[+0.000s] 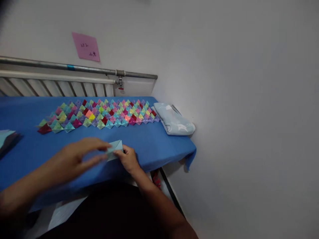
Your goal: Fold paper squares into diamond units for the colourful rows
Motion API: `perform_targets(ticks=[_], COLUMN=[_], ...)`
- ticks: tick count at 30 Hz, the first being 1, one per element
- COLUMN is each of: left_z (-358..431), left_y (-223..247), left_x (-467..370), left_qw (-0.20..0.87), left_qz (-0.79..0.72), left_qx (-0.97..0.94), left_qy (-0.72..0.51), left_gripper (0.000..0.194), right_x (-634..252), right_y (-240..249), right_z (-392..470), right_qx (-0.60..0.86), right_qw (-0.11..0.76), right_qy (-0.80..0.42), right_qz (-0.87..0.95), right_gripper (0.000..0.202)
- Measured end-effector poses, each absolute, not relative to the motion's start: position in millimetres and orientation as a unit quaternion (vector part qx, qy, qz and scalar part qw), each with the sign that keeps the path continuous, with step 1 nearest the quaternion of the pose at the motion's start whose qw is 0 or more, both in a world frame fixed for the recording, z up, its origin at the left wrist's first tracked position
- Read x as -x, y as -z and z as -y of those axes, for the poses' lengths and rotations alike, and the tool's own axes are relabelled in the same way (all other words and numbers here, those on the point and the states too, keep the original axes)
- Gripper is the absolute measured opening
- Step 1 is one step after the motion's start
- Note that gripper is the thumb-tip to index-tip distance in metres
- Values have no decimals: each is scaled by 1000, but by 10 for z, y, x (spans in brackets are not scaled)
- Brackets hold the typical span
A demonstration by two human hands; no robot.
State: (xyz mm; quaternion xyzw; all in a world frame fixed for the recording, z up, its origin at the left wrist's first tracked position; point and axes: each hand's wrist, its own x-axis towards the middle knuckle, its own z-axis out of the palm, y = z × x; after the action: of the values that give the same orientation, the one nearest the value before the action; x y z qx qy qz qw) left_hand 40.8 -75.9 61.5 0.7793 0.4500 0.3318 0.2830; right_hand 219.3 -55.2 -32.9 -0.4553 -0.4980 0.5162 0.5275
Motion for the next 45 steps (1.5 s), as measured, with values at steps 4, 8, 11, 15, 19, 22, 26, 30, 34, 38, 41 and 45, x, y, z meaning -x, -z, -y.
perform_targets(ticks=[4,8,11,15,19,22,26,30,34,38,41,45], left_z=[399,313,316,305,286,283,298,322,359,462,546,549], left_y=[-513,-339,-289,-259,-222,-204,-191,-167,-135,-138,-165,-208], left_x=[-134,-139,-180,-187,-166,-149,-125,-103,-208,-506,-686,-645], left_qw=[326,504,578,592,610,614,602,578,574,585,579,552], left_qz=[-604,-573,-523,-511,-505,-501,-492,-500,-492,-414,-372,-382], left_qx=[-668,-607,-580,-584,-584,-583,-597,-607,-623,-679,-711,-731], left_qy=[-287,-220,-237,-218,-178,-181,-199,-218,-200,-162,-142,-126], left_gripper=[61,57,56,46,36,33,29,31,34,29,28,29], right_x=[-2157,-2136,-2125,-2080,-2054,-2069,-2067,-2016,-2148,-2533,-2722,-2657], right_y=[326,320,292,259,249,231,208,226,162,-72,-198,-133], right_z=[542,530,526,531,536,535,517,505,618,895,1084,1103], right_qx=[463,486,487,472,468,464,460,459,473,467,476,486], right_qw=[509,477,463,441,417,402,392,385,379,336,321,354], right_qy=[-519,-511,-512,-535,-551,-559,-551,-530,-476,-311,-263,-272], right_qz=[506,525,535,545,551,557,576,600,638,757,775,751], right_gripper=[19,23,25,23,20,19,19,19,16,21,22,24])
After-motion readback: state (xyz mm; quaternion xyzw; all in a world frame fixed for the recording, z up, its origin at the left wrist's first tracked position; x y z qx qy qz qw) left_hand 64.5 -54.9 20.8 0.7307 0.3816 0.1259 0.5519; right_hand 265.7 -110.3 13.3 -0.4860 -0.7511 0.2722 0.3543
